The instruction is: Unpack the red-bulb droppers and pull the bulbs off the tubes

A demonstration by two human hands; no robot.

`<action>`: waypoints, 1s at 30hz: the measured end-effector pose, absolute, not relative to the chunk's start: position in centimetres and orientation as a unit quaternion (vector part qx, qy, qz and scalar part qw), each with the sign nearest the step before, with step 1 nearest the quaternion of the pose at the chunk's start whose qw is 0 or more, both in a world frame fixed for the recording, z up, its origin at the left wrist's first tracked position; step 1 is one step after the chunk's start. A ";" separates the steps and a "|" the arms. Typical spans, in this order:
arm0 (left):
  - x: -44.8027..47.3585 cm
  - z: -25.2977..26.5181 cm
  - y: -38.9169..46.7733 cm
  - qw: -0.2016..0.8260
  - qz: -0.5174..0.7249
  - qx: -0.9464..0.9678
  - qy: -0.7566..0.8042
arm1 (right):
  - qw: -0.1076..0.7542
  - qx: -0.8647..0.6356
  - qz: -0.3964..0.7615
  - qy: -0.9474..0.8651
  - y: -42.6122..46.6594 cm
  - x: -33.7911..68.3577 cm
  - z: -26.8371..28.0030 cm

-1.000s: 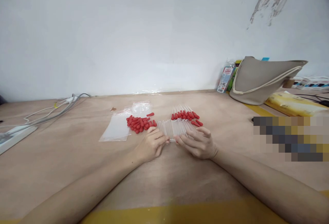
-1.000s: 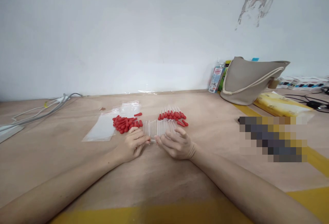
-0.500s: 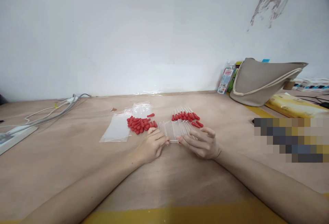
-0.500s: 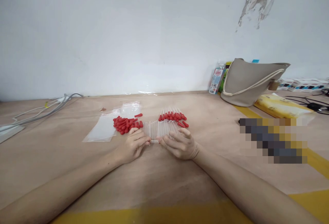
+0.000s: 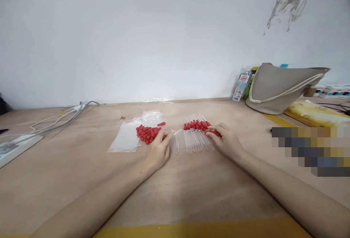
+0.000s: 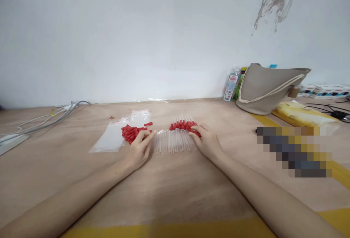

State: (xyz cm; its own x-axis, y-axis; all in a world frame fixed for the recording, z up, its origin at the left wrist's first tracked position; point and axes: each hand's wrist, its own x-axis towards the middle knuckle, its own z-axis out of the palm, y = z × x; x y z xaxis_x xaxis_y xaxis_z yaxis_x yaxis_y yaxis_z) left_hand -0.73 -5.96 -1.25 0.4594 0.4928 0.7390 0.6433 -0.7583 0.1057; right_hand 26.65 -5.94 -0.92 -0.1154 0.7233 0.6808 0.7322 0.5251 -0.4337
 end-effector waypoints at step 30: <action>-1.3 -0.4 -6.3 -0.001 -0.339 -0.884 -0.322 | 0.410 -0.590 -0.080 -0.691 -4.6 26.2 -1.6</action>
State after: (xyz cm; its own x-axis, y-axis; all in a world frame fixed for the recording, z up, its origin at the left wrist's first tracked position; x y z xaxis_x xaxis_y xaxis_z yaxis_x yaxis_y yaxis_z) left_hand -1.25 -6.26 -0.37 0.5635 0.5691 0.5989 0.5681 -0.7932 0.2193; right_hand 26.23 -4.63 -1.55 0.0313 0.7495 0.6613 0.8812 0.2916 -0.3721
